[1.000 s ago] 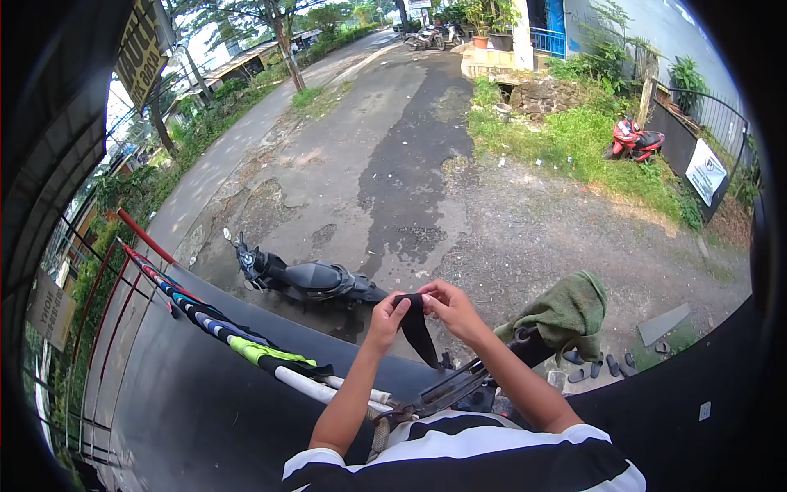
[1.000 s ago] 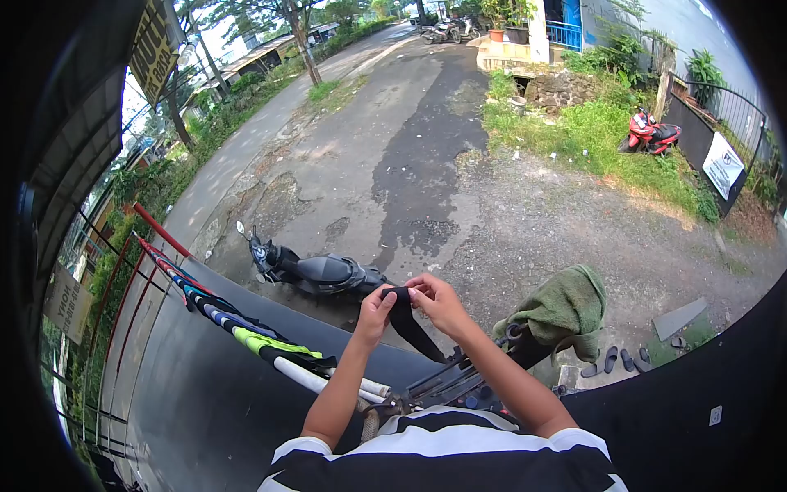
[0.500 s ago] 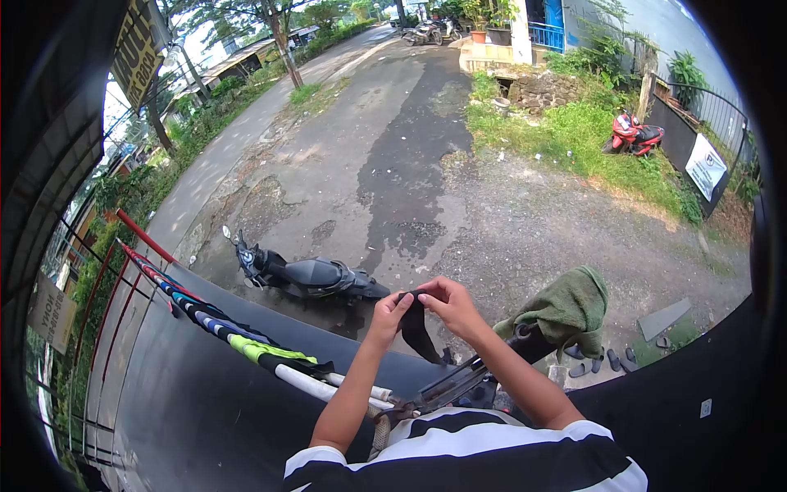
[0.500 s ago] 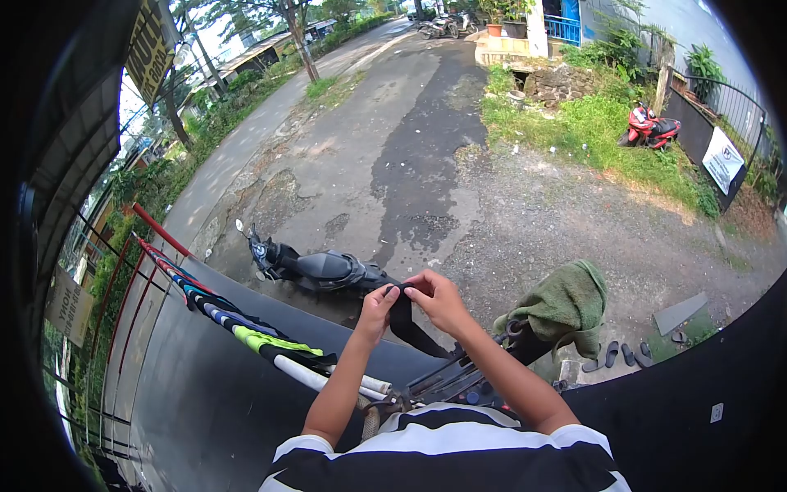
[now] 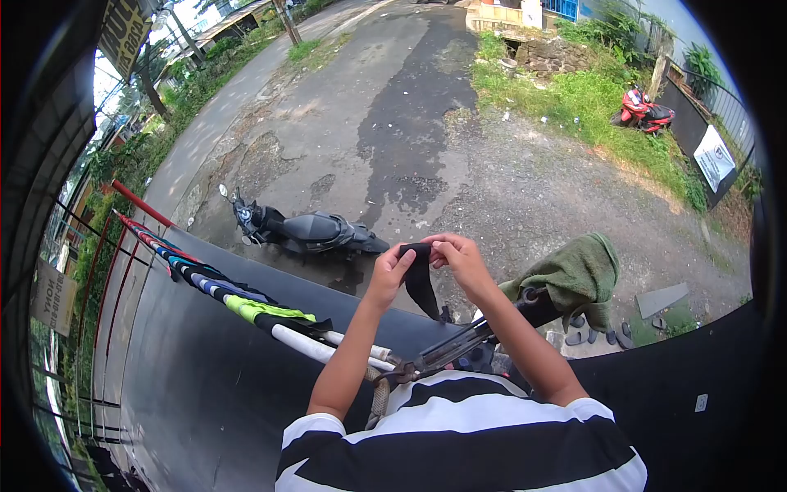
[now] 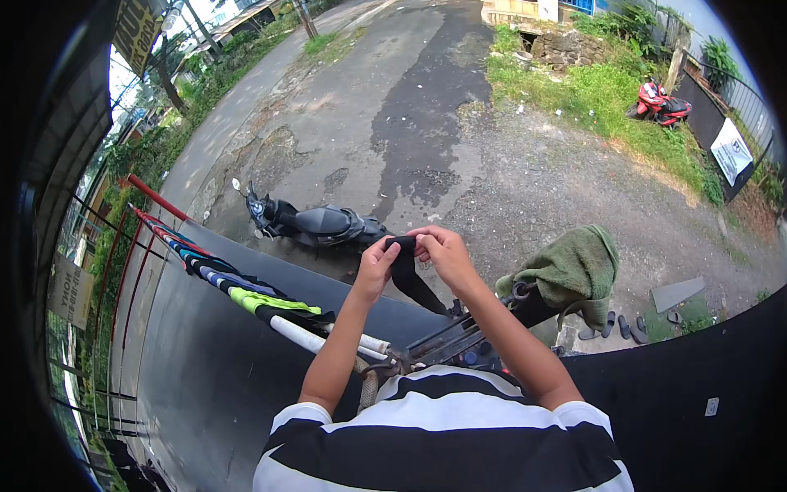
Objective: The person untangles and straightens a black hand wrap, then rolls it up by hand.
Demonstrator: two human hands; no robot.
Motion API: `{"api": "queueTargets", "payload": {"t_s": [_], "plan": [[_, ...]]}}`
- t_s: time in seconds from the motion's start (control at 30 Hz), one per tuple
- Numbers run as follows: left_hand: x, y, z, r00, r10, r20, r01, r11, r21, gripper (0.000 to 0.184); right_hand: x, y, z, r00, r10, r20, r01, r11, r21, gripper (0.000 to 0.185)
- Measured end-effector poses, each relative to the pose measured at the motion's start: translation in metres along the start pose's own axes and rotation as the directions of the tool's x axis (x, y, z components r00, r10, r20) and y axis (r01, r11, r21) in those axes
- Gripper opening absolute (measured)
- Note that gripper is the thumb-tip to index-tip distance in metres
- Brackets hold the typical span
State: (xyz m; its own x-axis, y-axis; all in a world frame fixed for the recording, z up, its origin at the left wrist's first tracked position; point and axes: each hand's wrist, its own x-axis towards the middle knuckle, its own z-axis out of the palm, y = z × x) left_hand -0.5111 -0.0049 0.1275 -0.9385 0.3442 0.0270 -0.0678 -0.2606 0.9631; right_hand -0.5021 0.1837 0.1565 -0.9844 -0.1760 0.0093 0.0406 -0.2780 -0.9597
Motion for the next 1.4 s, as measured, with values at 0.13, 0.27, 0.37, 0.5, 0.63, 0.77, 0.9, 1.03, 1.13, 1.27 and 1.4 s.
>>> {"api": "queueTargets", "payload": {"t_s": [0.13, 0.27, 0.37, 0.5, 0.63, 0.77, 0.9, 1.03, 1.13, 1.27, 1.4], "plan": [[0.0, -0.001, 0.002, 0.998, 0.051, -0.045, -0.049, 0.997, 0.063, 0.028, -0.002, -0.001, 0.0, 0.999, -0.022, 0.041, 0.024, 0.998, -0.05, 0.023], [0.002, -0.004, 0.003, 0.993, 0.099, -0.066, -0.094, 0.993, 0.072, 0.029, -0.007, -0.011, 0.005, 0.992, -0.024, 0.127, 0.049, 0.978, -0.201, 0.025], [-0.001, -0.001, 0.0, 0.992, 0.122, -0.031, -0.115, 0.977, 0.181, 0.031, -0.002, 0.005, 0.003, 0.988, -0.095, 0.124, 0.117, 0.977, -0.18, 0.024], [-0.002, 0.001, 0.0, 1.0, -0.007, 0.02, 0.006, 1.0, 0.007, 0.03, -0.003, -0.001, 0.003, 0.995, -0.086, 0.054, 0.094, 0.985, -0.148, 0.021], [0.0, 0.001, -0.001, 0.995, -0.033, 0.094, 0.041, 0.996, -0.083, 0.041, -0.001, 0.002, 0.004, 0.985, -0.171, -0.017, 0.167, 0.979, -0.12, 0.019], [-0.003, 0.008, 0.001, 0.993, -0.08, 0.085, 0.094, 0.979, -0.179, 0.042, -0.007, -0.008, 0.01, 0.961, -0.275, -0.019, 0.24, 0.869, -0.432, 0.019], [-0.005, 0.009, 0.001, 0.991, -0.108, 0.085, 0.12, 0.982, -0.149, 0.04, -0.008, -0.009, 0.012, 0.953, -0.304, -0.004, 0.26, 0.82, -0.509, 0.019], [-0.004, 0.008, 0.0, 0.983, -0.164, 0.078, 0.166, 0.986, -0.015, 0.04, -0.003, -0.003, 0.008, 0.973, -0.211, -0.089, 0.176, 0.938, -0.299, 0.017], [-0.006, 0.011, 0.002, 0.979, -0.182, 0.09, 0.179, 0.983, 0.044, 0.041, 0.0, 0.0, 0.005, 0.984, -0.144, -0.108, 0.118, 0.969, -0.215, 0.018], [-0.003, 0.0, -0.005, 0.978, -0.174, 0.119, 0.169, 0.984, 0.051, 0.037, -0.005, -0.007, 0.011, 0.972, -0.199, -0.124, 0.138, 0.912, -0.386, 0.016], [-0.003, 0.004, -0.005, 0.975, -0.209, 0.078, 0.219, 0.965, -0.147, 0.036, -0.009, -0.013, 0.015, 0.963, -0.271, 0.006, 0.239, 0.839, -0.489, 0.019]]}}
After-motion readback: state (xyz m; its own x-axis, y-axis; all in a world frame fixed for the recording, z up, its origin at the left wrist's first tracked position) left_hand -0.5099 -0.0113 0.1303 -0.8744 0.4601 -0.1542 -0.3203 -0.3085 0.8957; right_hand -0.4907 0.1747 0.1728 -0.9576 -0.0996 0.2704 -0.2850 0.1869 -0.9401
